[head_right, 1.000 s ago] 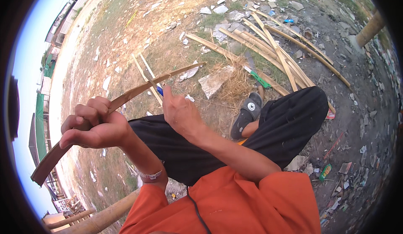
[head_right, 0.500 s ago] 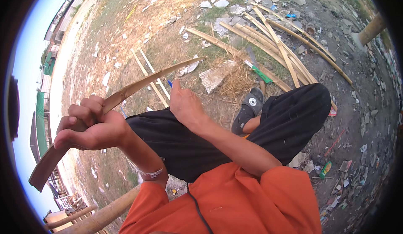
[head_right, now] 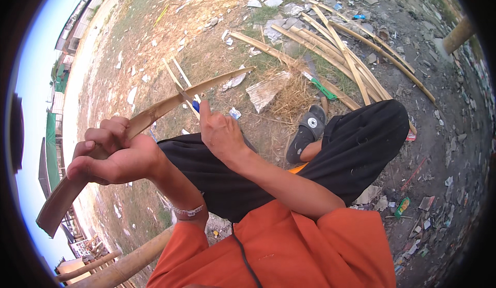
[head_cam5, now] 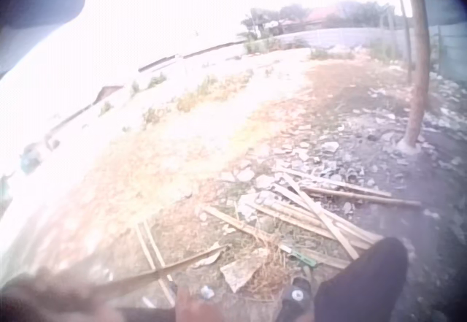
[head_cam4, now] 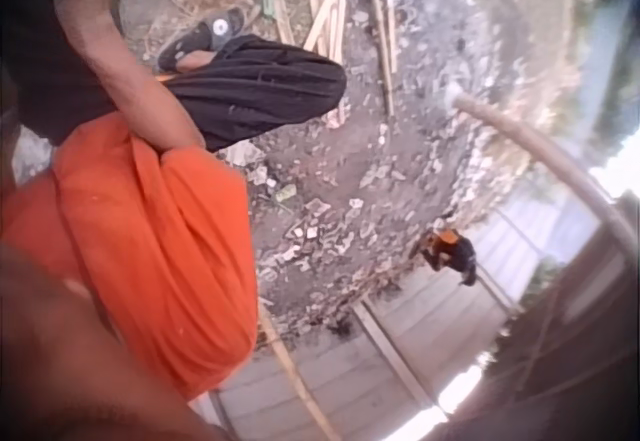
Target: The person holds a thin bamboo strip in their left hand and uses a blue utility knife in their right hand to shave and sharpen the tip. The person repeatedly rotates the strip to work on different sides, creating a pointed end.
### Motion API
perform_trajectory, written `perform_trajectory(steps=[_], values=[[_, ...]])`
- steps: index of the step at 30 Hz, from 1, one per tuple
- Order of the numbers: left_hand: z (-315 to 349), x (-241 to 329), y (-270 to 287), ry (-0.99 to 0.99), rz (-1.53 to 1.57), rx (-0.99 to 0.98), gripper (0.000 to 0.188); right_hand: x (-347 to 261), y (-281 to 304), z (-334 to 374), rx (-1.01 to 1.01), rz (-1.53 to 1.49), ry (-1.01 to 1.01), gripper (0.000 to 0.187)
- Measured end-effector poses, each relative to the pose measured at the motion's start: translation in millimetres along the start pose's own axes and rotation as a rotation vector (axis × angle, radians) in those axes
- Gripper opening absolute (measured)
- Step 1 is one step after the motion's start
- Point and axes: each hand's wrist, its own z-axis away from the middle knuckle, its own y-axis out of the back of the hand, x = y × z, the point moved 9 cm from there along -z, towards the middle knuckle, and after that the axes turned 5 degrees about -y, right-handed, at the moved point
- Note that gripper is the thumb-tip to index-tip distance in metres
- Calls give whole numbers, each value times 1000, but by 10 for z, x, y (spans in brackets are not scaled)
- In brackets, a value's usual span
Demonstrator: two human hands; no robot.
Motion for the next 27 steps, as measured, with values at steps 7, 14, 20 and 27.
perform_trajectory(steps=[7,14,20,27], values=[[-90,-67,104,0,-13,56,44,17,-110,-29,-81,-18,-7,18],[-104,-98,85,25,12,-4,45,410,-209,-204,-138,102,-156,17],[-67,-53,34,53,47,-44,45,1118,-524,-228,-63,148,-201,17],[-31,-77,67,23,52,-59,44,1010,-227,-187,26,-16,-200,19]])
